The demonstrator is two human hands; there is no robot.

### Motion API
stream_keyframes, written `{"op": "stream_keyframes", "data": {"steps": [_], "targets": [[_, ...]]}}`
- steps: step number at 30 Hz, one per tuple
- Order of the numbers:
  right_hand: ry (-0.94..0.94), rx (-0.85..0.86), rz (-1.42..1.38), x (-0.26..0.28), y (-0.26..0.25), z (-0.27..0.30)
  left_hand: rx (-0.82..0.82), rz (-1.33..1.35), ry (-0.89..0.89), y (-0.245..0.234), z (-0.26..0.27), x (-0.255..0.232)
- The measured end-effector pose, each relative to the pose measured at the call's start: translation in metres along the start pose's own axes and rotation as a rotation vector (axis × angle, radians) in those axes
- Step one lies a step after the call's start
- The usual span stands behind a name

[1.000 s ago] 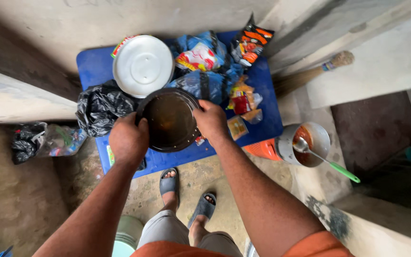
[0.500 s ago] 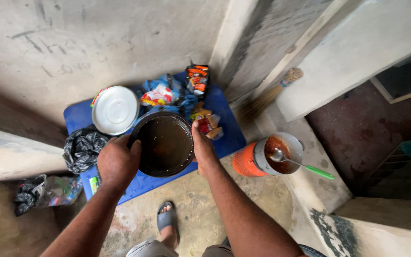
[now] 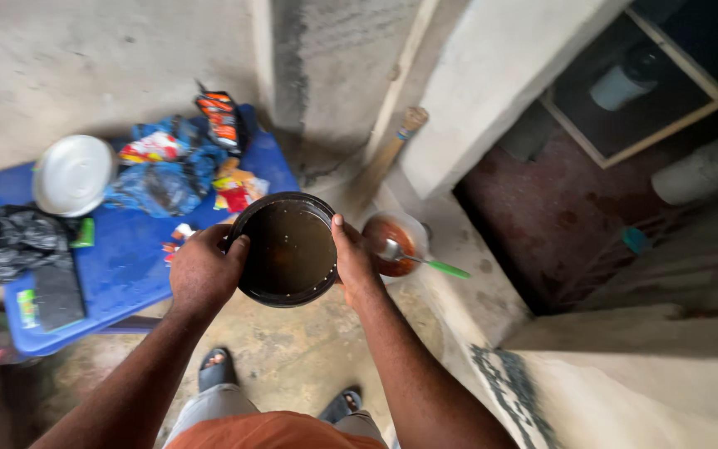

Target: The person carries a pot outside to a workstation, opens several small seasoning packets, and pours the contents into a larger pot of red sauce while stirring with a spoon.

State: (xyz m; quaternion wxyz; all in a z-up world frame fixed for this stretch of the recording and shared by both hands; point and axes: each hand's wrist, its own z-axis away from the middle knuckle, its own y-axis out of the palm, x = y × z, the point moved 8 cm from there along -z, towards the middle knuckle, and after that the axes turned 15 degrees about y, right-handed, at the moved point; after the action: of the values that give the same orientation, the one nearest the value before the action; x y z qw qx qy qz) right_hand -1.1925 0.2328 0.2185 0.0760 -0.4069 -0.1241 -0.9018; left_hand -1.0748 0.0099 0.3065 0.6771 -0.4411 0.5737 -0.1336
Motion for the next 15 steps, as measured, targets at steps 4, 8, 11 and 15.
{"op": "stream_keyframes", "data": {"steps": [4,8,11,15], "targets": [[-0.111,-0.101,0.071,0.0,-0.087,0.01,0.054,0.098,-0.054,0.064,0.017,-0.038],[-0.077,-0.192,0.05,-0.009,-0.154,0.025,0.097,0.359,-0.151,0.143,0.031,-0.05],[-0.021,-0.268,0.11,-0.02,-0.196,0.026,0.062,0.389,-0.08,0.189,0.034,-0.051],[0.001,-0.287,0.016,-0.044,-0.236,0.007,0.101,0.546,-0.1,0.239,0.031,-0.063]]}}
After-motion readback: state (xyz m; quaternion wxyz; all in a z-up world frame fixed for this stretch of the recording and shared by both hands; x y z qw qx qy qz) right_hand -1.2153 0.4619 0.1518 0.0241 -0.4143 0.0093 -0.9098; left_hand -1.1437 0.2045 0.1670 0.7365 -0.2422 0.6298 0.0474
